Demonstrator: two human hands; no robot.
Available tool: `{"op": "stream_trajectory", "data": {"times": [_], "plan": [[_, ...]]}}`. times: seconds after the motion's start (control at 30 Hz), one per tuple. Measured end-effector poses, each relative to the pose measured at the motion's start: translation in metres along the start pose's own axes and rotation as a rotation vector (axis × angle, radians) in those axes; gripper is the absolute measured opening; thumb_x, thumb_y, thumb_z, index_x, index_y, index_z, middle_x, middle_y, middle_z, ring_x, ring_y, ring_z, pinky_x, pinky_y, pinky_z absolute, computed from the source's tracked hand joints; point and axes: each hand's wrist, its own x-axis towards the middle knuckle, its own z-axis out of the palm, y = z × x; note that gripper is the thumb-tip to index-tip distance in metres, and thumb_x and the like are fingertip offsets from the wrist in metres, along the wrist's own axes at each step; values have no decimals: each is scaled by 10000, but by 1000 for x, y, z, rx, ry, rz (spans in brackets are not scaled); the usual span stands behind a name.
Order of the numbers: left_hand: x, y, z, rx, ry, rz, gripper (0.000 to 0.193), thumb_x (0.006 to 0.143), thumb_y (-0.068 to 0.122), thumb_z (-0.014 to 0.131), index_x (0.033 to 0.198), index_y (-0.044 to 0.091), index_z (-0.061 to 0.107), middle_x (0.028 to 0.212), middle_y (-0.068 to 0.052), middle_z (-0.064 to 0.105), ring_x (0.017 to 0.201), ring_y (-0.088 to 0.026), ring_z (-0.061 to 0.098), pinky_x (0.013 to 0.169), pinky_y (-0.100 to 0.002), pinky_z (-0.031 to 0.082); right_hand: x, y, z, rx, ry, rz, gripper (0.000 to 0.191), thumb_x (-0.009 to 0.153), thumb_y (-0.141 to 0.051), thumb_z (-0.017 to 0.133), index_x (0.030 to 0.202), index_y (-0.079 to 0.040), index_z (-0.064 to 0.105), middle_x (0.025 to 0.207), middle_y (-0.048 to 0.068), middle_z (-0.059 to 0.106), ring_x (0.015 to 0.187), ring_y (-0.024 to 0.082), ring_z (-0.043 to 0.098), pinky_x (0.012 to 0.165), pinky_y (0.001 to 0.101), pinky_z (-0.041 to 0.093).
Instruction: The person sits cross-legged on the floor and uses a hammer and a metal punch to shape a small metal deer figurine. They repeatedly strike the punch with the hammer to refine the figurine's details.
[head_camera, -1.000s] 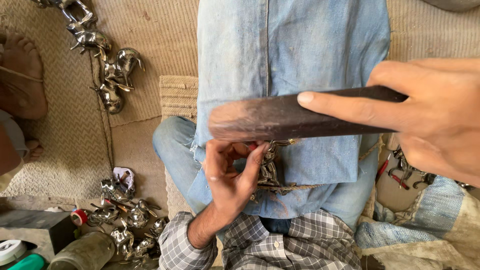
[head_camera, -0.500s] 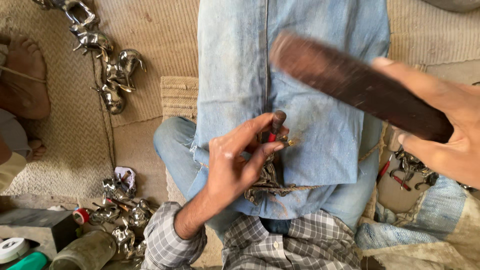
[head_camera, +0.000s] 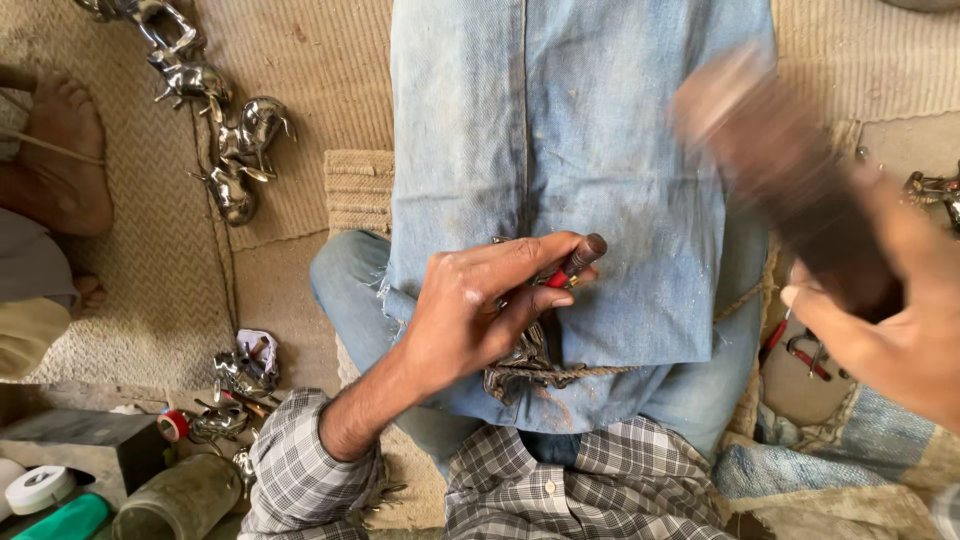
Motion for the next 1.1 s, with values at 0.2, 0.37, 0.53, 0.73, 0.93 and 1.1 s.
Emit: {"op": "stream_trajectory", "data": {"times": [0.2, 0.37, 0.53, 0.73, 0.93, 1.1], "plan": [[5, 2, -2, -91, -72, -16, 468, 943, -3, 727, 1395, 38, 611, 1212, -70, 772, 1119, -234, 792, 927, -313, 637, -15, 4, 18, 293, 64, -79, 967, 783, -38, 777, 1665, -87, 381, 960, 97, 706, 814, 166, 724, 758, 301, 629], [13, 1, -7, -43, -176, 53, 522, 914, 9, 754, 1411, 63, 601, 1193, -55, 776, 1076, -226, 783, 860, -320, 636, -29, 18, 37, 48, 88, -96, 943, 758, -51, 805, 1608, -68, 399, 1077, 137, 725, 835, 186, 745, 691, 316, 633], [21, -4, -8, -83, -260, 78, 541, 933, 11, 739, 1446, 84, 584, 1201, -41, 772, 1049, -202, 796, 831, -295, 649, -43, 28, 48, 180, 138, -80, 796, 802, -37, 799, 1494, -9, 406, 1126, 218, 660, 875, 218, 719, 673, 314, 626], [24, -8, -7, -145, -256, -11, 509, 958, 0, 725, 1441, 76, 581, 1240, -35, 776, 996, -151, 807, 751, -261, 653, -50, 30, 65, 67, 39, 89, 919, 730, -55, 827, 1549, -68, 408, 1008, 173, 731, 780, 217, 744, 634, 358, 599], [25, -5, -9, -145, -244, -15, 551, 943, -14, 716, 1466, 57, 559, 1274, -67, 758, 1067, -195, 797, 833, -289, 650, -52, 48, 72, 71, 236, -70, 871, 790, -36, 789, 1570, -10, 402, 1034, 184, 721, 904, 236, 738, 762, 357, 600], [29, -6, -9, -103, -307, 64, 539, 944, 53, 750, 1454, 89, 576, 1216, -30, 775, 1065, -203, 795, 854, -304, 653, -52, 58, 70, 19, 261, -140, 842, 813, -16, 786, 1563, 6, 402, 1091, 214, 712, 946, 245, 737, 773, 367, 606]]}}
